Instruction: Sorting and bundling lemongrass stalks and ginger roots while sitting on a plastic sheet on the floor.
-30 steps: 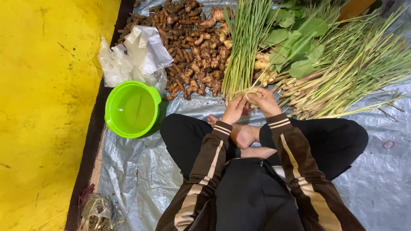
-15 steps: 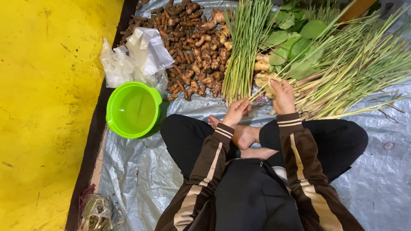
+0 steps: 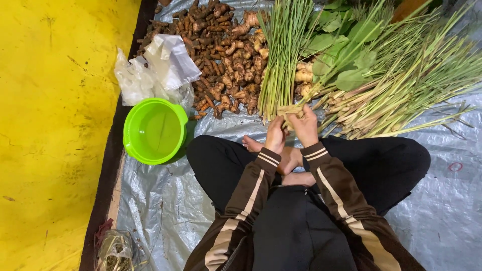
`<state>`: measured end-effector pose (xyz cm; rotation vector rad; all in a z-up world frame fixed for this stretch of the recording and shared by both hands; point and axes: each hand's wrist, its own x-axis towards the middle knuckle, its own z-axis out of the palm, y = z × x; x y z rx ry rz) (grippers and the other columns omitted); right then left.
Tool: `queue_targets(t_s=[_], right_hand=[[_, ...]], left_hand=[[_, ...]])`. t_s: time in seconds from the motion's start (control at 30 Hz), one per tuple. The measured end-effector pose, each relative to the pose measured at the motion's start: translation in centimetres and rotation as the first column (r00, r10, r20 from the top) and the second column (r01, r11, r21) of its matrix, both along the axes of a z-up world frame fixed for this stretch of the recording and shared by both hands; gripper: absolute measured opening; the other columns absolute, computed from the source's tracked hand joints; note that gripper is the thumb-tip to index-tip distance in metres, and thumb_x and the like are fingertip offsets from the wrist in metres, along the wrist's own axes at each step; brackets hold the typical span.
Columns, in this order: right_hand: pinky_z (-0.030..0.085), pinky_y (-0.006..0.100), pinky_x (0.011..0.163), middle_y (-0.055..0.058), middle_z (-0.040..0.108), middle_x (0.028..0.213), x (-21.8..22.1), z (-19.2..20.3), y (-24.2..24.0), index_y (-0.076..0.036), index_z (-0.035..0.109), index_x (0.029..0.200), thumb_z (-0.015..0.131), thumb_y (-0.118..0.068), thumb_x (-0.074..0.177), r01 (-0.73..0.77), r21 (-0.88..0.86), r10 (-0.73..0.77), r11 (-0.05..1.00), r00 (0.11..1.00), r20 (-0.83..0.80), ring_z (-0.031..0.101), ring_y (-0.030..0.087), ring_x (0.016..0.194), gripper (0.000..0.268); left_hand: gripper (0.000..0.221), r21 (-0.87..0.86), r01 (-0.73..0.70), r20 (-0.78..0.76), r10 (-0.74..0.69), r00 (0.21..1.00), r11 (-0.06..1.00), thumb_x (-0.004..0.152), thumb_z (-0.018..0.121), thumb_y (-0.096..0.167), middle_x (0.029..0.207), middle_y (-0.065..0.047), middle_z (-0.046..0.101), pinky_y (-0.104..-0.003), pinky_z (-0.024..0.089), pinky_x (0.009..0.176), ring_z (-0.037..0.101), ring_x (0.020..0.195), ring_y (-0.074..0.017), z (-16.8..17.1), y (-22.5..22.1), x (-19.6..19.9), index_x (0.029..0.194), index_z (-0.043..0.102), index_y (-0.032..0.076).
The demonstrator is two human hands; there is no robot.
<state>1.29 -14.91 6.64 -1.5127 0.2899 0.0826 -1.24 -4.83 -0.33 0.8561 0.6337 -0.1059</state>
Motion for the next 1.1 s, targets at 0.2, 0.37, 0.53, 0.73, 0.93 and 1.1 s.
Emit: queue_targets(t_s=[0.2,0.37,0.53,0.73,0.93,1.1], right_hand=[[0.062,0.034,0.066,0.015,0.074,0.095,2.2,-4.4,-3.3,-0.007,0.071,0.115,0.077,-0.005,0.086,0.15,0.017,-0.15,0.989,0.988,0.029,0.07,0.016,0.08,0.029],[0.063,0.032,0.069,0.011,0.073,0.097,1.7,-2.6,-2.9,-0.006,0.07,0.116,0.078,-0.009,0.087,0.149,0.15,-0.147,0.977,0.989,-0.031,0.07,0.014,0.079,0.03],[0.061,0.028,0.068,0.006,0.07,0.095,-0.8,1.6,-2.0,-0.005,0.07,0.113,0.075,-0.01,0.091,-0.029,0.19,0.049,0.981,0.994,-0.099,0.068,0.01,0.077,0.023],[0.057,0.044,0.077,0.018,0.068,0.098,-1.5,-4.7,-4.9,0.003,0.064,0.117,0.064,-0.017,0.106,-0.22,-0.126,0.224,0.967,0.974,0.018,0.06,0.02,0.093,0.023],[0.051,0.059,0.092,0.031,0.07,0.107,-3.3,0.2,-2.4,-0.004,0.056,0.131,0.057,-0.019,0.101,-0.379,-0.503,0.419,0.777,0.907,-0.037,0.065,0.05,0.107,0.034],[0.052,0.057,0.095,0.027,0.07,0.107,-3.3,-1.7,-2.4,-0.003,0.059,0.135,0.064,-0.012,0.091,-0.326,-0.605,0.418,0.726,0.908,0.013,0.064,0.05,0.107,0.045]], left_hand=[[0.03,0.288,0.175,0.211,-0.24,0.948,0.942,0.1,0.068,0.005,0.111,-0.026,0.072,-0.037,0.06,0.078,0.071,0.093,-0.0268,3.0,0.8,-0.4,0.127,0.067,-0.006],[0.025,0.488,0.198,0.213,-0.336,0.918,0.85,0.094,0.077,0.01,0.102,-0.019,0.075,-0.033,0.062,0.076,0.073,0.088,-0.0216,5.3,0.8,-0.9,0.116,0.074,-0.001],[0.019,0.69,0.16,0.212,-0.409,0.888,0.706,0.092,0.079,0.015,0.092,-0.015,0.077,-0.036,0.059,0.078,0.074,0.088,-0.0232,5.8,1.4,-1.0,0.107,0.078,0.003],[0.02,0.884,0.216,0.037,-0.523,0.851,0.415,0.097,0.071,0.033,0.095,-0.006,0.078,-0.039,0.06,0.082,0.075,0.095,-0.0277,6.2,3.4,-0.3,0.106,0.079,0.018],[0.03,0.844,0.094,0.181,-0.446,0.877,0.528,0.089,0.082,0.031,0.097,-0.008,0.076,-0.031,0.056,0.075,0.07,0.082,-0.0223,9.4,1.5,1.2,0.111,0.078,0.012],[0.029,0.872,0.146,0.096,-0.455,0.885,0.468,0.085,0.084,0.035,0.098,-0.007,0.075,-0.04,0.058,0.082,0.072,0.095,-0.0313,6.1,1.0,2.7,0.105,0.078,0.015]])
